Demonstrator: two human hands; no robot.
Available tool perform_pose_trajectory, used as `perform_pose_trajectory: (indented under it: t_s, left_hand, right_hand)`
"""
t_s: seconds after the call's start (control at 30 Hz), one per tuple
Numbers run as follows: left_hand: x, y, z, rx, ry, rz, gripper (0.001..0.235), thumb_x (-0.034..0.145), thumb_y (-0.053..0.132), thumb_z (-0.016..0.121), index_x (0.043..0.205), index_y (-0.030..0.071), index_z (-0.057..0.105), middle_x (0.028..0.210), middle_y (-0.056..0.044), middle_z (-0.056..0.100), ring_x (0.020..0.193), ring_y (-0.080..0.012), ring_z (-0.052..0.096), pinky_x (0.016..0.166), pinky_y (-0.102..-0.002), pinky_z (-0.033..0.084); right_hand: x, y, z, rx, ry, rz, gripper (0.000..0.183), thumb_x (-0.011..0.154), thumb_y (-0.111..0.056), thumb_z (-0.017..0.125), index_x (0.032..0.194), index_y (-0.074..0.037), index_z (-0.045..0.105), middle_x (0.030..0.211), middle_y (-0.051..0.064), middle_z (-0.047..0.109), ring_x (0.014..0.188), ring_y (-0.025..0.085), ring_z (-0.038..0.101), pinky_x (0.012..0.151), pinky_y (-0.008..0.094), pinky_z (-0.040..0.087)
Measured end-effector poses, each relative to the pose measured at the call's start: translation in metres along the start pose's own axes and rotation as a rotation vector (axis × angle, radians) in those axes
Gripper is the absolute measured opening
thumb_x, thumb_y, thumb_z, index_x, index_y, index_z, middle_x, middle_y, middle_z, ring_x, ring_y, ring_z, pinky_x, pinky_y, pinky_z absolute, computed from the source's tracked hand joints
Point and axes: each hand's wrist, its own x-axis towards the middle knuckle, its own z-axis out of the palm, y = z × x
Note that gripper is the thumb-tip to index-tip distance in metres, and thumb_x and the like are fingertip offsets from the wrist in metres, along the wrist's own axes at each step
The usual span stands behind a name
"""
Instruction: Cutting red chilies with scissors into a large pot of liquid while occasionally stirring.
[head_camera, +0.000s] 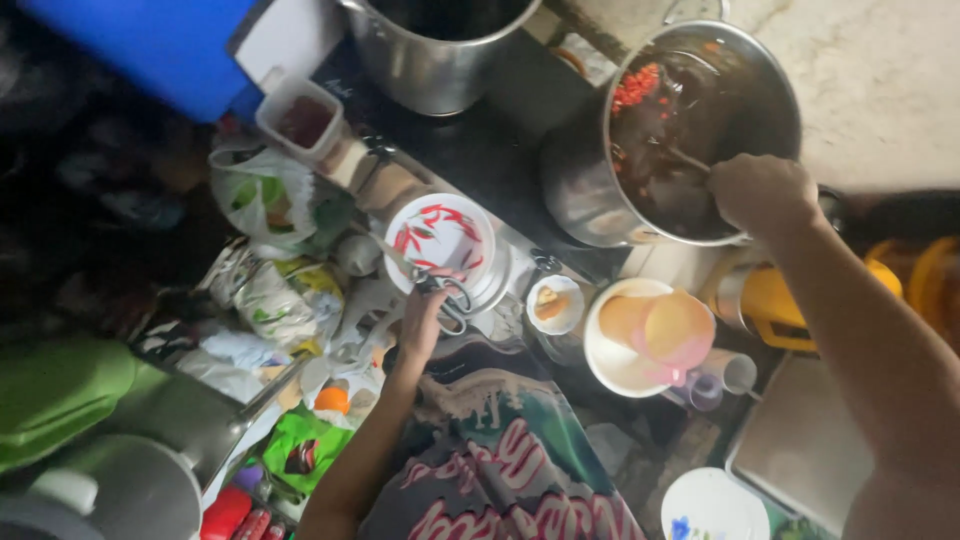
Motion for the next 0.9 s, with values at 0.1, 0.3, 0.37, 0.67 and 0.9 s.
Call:
perform_pose_trajectory:
  t_s: [0.1,0.3,0.37,0.67,0.9]
  left_hand:
    - [-0.004,-0.005,-0.004,-0.087,0.07,-0.123,0.02,0.089,0.013,0.061,0.106,0.007,0.069,0.111,-0.008,0.074,0.11,-0.0199,0.068,0.098,-0.031,0.05]
    - [-0.003,-0.013,-0.008,-0.048,0.032,-0.179,0.025,0.094,0.013,0.054,0.105,0.007,0.076,0.121,-0.005,0.069,0.118,-0.0193,0.064,0.092,-0.031,0.054]
    - [0.002,-0.035,-0.015,0.158,-0.06,-0.013,0.022,0.098,0.012,0.056,0.111,0.005,0.072,0.129,-0.014,0.065,0.117,-0.0272,0.066,0.087,-0.034,0.059]
    - [0.014,0.013,0.001,0.028,0.03,-0.514,0.073,0.096,0.05,0.062,0.146,0.0,0.043,0.148,-0.033,0.042,0.134,-0.0477,0.05,0.079,-0.042,0.065]
    - [0.006,0.016,-0.006,0.285,-0.009,-0.323,0.048,0.105,0.03,0.053,0.135,-0.007,0.053,0.136,-0.039,0.049,0.125,-0.0483,0.058,0.088,-0.041,0.065]
  right_hand:
    - [-0.024,0.006,-0.002,0.048,-0.124,0.026,0.039,0.099,-0.012,0.048,0.122,-0.02,0.078,0.119,0.008,0.079,0.11,0.036,0.077,0.084,0.053,0.063]
    - [-0.036,0.019,0.075,-0.259,0.251,-0.303,0.023,0.093,-0.011,0.063,0.08,-0.027,0.072,0.066,-0.012,0.072,0.07,0.014,0.077,0.049,0.037,0.061]
    - [-0.056,-0.01,0.042,-0.223,0.185,-0.214,0.02,0.097,-0.014,0.06,0.093,-0.028,0.075,0.085,-0.01,0.075,0.088,0.016,0.077,0.065,0.037,0.063]
    - [0.039,0.011,0.051,0.041,0.17,-0.012,0.019,0.094,-0.015,0.062,0.092,-0.015,0.081,0.084,0.008,0.079,0.083,0.03,0.079,0.06,0.048,0.063]
    - [-0.029,0.026,0.072,-0.166,-0.033,-0.174,0.01,0.096,-0.014,0.066,0.093,-0.02,0.073,0.086,0.0,0.078,0.092,0.019,0.08,0.076,0.037,0.065]
